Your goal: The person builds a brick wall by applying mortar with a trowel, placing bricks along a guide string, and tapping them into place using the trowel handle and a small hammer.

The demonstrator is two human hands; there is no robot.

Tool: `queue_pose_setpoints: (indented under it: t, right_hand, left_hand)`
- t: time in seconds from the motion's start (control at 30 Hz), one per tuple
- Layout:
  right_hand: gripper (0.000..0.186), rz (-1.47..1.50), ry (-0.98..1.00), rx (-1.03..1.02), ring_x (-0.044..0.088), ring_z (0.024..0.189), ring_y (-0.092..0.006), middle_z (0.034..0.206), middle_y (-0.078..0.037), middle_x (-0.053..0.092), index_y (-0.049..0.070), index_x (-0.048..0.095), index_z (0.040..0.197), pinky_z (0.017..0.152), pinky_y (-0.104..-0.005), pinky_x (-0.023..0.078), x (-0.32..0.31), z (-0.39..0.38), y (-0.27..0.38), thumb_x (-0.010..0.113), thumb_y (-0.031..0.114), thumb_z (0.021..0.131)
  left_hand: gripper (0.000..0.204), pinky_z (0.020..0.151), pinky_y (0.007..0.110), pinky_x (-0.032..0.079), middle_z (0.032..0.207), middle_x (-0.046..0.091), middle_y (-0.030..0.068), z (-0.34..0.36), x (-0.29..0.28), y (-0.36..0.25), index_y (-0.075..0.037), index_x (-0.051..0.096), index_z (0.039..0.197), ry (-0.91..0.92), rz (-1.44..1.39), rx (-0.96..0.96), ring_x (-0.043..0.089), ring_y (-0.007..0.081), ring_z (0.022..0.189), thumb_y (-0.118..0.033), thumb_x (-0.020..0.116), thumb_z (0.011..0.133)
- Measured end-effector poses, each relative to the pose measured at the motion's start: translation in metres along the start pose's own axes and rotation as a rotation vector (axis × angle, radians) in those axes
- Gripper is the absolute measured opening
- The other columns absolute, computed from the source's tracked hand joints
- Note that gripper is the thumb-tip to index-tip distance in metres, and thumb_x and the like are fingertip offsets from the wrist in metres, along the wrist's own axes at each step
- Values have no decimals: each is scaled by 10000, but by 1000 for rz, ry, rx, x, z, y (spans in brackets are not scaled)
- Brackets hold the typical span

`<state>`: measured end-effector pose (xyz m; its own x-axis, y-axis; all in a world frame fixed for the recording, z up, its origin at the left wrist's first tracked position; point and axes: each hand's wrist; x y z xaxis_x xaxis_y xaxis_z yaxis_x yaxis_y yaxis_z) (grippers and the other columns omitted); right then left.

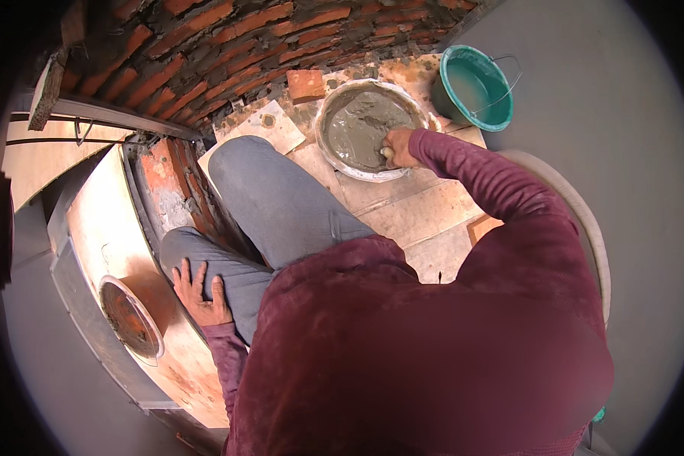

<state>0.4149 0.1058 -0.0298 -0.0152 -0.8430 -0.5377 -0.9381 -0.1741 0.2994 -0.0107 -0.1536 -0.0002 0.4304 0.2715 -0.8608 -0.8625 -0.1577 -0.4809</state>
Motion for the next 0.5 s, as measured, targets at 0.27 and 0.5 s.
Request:
queue_pose_setpoints:
  t: [0.27,0.5]
  right_hand:
    - [304,851,110,-40,502,435,-111,644,-28,546,30,535,1064,381,-278,428,37,-14,-65,632,26,776]
    - [369,875,-144,-112,501,440,-97,665,-30,546,0,532,1115,385,-250,423,54,-34,-67,627,-12,759]
  left_hand:
    - [305,1118,499,187,1385,482,142,2,0,-8,-91,660,1122,5,26,15,308,381,1354,-197,650,836]
    - [290,1122,543,153,1370,499,114,2,-6,-6,-131,679,1077,-7,0,-44,321,380,1352,-180,676,791]
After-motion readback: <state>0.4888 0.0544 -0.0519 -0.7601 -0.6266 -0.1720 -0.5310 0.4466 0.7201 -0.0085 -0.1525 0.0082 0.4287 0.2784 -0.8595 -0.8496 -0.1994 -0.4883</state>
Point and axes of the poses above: each hand's wrist, its own z-axis towards the middle knuckle, its own x-axis out of the palm, y = z × x
